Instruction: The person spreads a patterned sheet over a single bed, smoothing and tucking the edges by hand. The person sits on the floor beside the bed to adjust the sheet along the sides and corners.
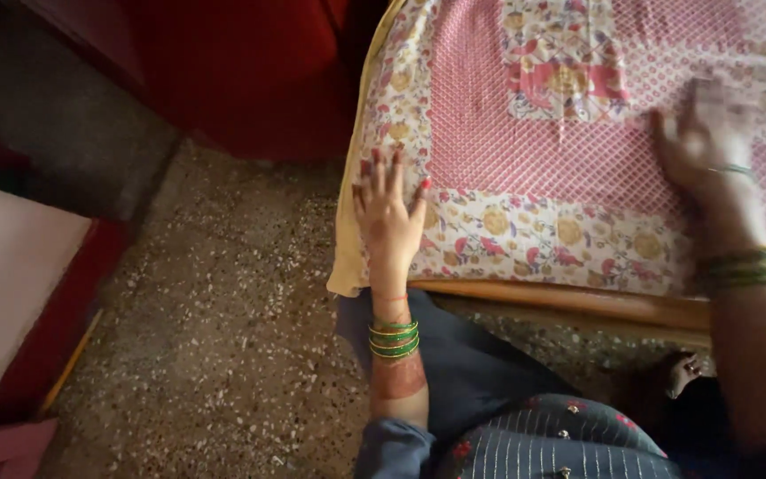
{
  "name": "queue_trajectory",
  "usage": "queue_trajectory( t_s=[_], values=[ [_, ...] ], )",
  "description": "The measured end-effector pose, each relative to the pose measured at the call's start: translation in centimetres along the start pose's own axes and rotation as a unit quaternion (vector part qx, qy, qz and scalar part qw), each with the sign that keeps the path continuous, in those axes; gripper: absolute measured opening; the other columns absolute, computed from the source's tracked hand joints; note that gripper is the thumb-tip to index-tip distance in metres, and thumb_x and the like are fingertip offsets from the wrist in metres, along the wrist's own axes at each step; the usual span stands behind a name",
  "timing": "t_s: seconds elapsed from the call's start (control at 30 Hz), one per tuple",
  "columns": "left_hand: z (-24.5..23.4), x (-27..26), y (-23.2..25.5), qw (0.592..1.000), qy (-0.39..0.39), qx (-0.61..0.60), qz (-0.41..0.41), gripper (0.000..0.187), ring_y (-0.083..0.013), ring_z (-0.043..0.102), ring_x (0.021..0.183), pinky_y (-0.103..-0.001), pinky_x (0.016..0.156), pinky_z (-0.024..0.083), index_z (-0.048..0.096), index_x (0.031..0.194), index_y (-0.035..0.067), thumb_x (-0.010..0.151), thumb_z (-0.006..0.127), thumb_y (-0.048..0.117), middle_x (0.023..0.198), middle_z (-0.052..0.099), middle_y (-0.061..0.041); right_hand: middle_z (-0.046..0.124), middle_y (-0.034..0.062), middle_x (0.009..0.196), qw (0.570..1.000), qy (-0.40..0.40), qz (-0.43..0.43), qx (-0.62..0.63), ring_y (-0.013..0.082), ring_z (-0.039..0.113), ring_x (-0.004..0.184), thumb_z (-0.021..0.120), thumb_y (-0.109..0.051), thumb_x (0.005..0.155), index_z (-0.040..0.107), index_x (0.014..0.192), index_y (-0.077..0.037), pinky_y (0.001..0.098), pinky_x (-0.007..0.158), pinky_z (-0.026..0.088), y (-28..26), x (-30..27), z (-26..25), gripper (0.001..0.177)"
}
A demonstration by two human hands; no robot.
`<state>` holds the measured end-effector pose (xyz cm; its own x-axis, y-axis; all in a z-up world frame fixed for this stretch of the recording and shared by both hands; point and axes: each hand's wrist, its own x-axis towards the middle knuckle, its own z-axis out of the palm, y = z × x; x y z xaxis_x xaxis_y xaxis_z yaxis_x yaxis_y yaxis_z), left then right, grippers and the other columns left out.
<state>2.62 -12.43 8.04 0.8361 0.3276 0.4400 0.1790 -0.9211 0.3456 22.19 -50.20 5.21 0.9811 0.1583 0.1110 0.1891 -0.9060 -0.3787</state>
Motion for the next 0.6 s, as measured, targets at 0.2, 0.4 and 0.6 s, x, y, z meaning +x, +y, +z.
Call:
queue_trajectory(
  t_s=[0.2,0.4,0.6],
  values=[
    [2.2,0.1,-3.4,0.988,0.006,-0.119,-0.101,0.058,-0.0435,0.038,0.147,-0.047,0.122,0.032,0.040,0.154,-0.002,0.107,0.048,0.032,0.156,0.043,-0.027,0.006,0.0214,0.169,0.988,-0.103,-0.114,-0.025,0.0358,0.005,0.157,0.022,-0.047,0.106,0.009,0.159,0.002,0.0450,0.126,0.004,-18.7,0.6,1.1,0.073],
    [3.7,-0.5,-4.2,0.989,0.033,-0.109,-0.095,0.053,-0.0448,0.041,0.145,-0.047,0.121,0.033,0.043,0.152,-0.004,0.107,0.048,0.023,0.154,0.046,-0.029,0.012,0.0253,0.164,0.959,-0.109,-0.261,-0.017,0.0364,0.007,0.152,0.025,-0.049,0.103,0.018,0.155,0.009,0.0431,0.122,0.006,-29.6,-2.8,5.2,0.078],
    [4.9,-0.6,-4.6,0.985,0.109,-0.123,-0.049,0.051,-0.0454,0.043,0.145,-0.049,0.123,0.032,0.044,0.151,-0.004,0.103,0.048,0.013,0.154,0.049,-0.030,0.033,0.0205,0.162,0.875,-0.182,-0.443,0.068,0.0348,0.024,0.153,0.036,-0.031,0.103,0.056,0.140,-0.003,0.0471,0.124,0.017,-29.1,-4.2,7.2,0.050]
  ],
)
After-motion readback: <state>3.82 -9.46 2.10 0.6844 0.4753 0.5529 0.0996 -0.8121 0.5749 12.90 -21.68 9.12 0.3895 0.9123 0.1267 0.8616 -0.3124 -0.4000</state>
